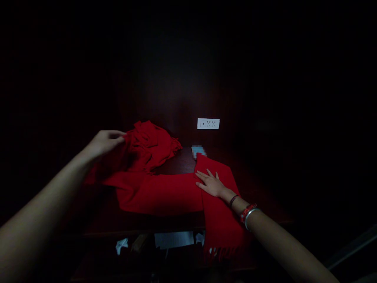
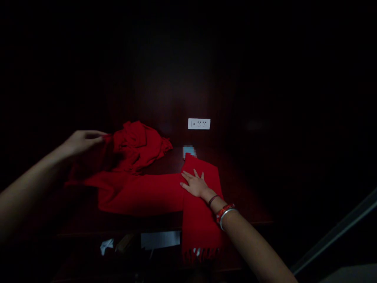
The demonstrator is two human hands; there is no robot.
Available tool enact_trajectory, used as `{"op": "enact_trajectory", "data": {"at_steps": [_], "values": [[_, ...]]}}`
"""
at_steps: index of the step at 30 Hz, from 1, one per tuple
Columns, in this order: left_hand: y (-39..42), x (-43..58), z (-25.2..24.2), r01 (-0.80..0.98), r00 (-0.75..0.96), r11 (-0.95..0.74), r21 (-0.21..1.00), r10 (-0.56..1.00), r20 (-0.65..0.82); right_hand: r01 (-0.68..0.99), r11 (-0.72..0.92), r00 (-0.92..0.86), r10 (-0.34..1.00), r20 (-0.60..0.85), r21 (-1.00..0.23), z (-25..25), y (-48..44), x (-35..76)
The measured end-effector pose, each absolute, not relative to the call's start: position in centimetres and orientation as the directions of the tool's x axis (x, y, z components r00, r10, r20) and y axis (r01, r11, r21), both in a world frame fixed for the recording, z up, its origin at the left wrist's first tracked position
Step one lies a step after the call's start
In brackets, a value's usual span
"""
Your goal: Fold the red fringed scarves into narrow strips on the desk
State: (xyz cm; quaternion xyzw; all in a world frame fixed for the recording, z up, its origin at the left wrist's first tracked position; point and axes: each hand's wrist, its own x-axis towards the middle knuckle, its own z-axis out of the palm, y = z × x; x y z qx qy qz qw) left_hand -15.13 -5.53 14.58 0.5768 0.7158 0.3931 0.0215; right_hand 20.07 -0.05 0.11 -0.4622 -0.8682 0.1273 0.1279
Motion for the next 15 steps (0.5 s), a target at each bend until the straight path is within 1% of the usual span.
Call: {"op": "enact_trajectory", "data": {"at_steps": [1,2,3,4,5,6,7,8,10,12,14,15], "values": [[-5.3,-12.6,15.3,0.754,-0.242,-0.121,0.646,0.863,0.443,0.718,0.531,-0.520,0.839,0.160,-0.449,0.2,0.0,20.0],[-4.9,-9.7,15.7,0.699,-0.135,-0.263,0.665,0.864,0.484,0.628,0.506,-0.480,0.850,0.217,-0.591,0.5,0.0,20.0],[-4.5,-6.8,15.8,0.641,-0.004,-0.401,0.654,0.851,0.526,0.485,0.463,-0.423,0.867,0.265,-0.742,1.0,0.0,20.0],[-4.0,-3.8,15.6,0.580,0.115,-0.502,0.642,0.830,0.546,0.296,0.400,-0.366,0.886,0.284,-0.867,1.7,-0.1,20.0],[-3.5,-0.9,15.1,0.520,0.200,-0.550,0.654,0.822,0.533,0.091,0.322,-0.329,0.903,0.277,-0.942,2.5,-0.3,20.1],[-3.0,1.7,14.4,0.466,0.288,-0.568,0.679,0.823,0.490,-0.093,0.239,-0.318,0.913,0.256,-0.967,3.5,-0.5,20.2],[-2.6,4.0,13.6,0.413,0.362,-0.580,0.702,0.812,0.458,-0.230,0.163,-0.320,0.918,0.233,-0.959,4.5,-0.7,20.4],[-2.2,5.8,12.8,0.364,0.436,-0.590,0.721,0.792,0.428,-0.316,0.099,-0.315,0.927,0.203,-0.944,5.5,-0.9,20.7],[-1.5,8.0,11.2,0.305,0.509,-0.596,0.743,0.762,0.402,-0.387,0.022,-0.254,0.959,0.129,-0.922,7.3,-1.1,21.5],[-1.1,7.9,10.2,0.298,0.478,-0.565,0.770,0.786,0.391,-0.413,0.006,-0.171,0.982,0.084,-0.911,8.6,-1.1,22.7],[-1.0,5.9,9.3,0.378,0.380,-0.537,0.754,0.833,0.402,-0.436,0.040,-0.121,0.987,0.102,-0.899,9.5,-0.9,24.2],[-1.0,4.4,8.9,0.463,0.327,-0.525,0.714,0.850,0.413,-0.438,0.074,-0.098,0.987,0.129,-0.896,9.9,-0.8,24.9]]}}
